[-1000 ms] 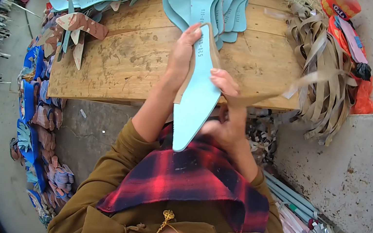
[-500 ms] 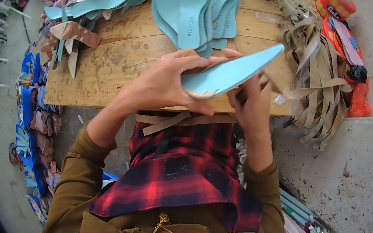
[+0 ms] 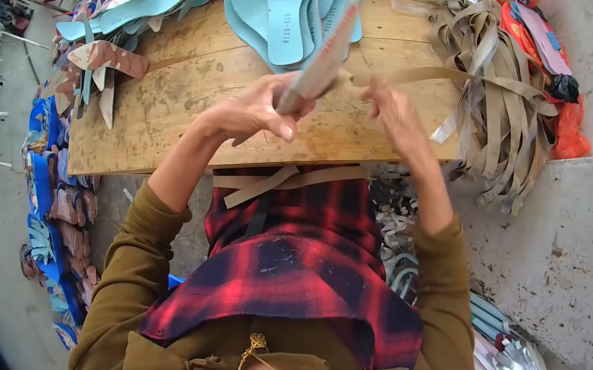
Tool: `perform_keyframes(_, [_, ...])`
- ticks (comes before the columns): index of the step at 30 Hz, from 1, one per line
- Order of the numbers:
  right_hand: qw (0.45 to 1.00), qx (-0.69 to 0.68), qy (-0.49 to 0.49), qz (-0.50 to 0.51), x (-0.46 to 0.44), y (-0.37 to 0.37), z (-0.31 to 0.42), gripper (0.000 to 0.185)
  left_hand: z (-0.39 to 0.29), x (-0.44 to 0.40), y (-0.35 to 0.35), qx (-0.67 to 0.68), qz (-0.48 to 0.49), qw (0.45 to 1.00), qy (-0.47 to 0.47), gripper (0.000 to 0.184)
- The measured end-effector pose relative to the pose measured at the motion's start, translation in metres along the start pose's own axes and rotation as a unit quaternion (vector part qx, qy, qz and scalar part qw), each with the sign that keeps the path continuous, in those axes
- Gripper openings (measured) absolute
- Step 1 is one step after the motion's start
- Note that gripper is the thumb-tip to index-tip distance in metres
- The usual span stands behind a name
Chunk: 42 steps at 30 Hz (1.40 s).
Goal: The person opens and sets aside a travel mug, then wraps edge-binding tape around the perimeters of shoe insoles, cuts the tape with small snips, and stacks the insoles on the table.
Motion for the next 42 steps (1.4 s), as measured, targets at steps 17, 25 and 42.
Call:
perform_keyframes(17, [0.910,-0.392,-0.055,0.121,-0.021,-0.032,0.034,0.015,0.001,0.065,0.003,-0.149,-0.129,0.978,0.073,0.048])
perform_keyframes(25, [0.921,-0.371,-0.032,0.111,-0.001,-0.101,0.035,0.025,0.037,0.062,-0.045,0.121,-0.247,0.960,-0.052,0.034])
perform_keyframes(42, [0.987,-0.131,0.035,0.091,0.034,-0.130,0.031,0.026,0.027,0.055,-0.044,0.235,-0.403,0.866,-0.181,0.051])
Point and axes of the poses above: each hand's wrist, its own x-axis away from the middle knuckle, its own y-axis out of the back of the hand, z = x × y, the point moved 1 cm from there along -x, towards the middle knuckle, and after that the axes turned 6 degrees about z, right-handed, at the moved point
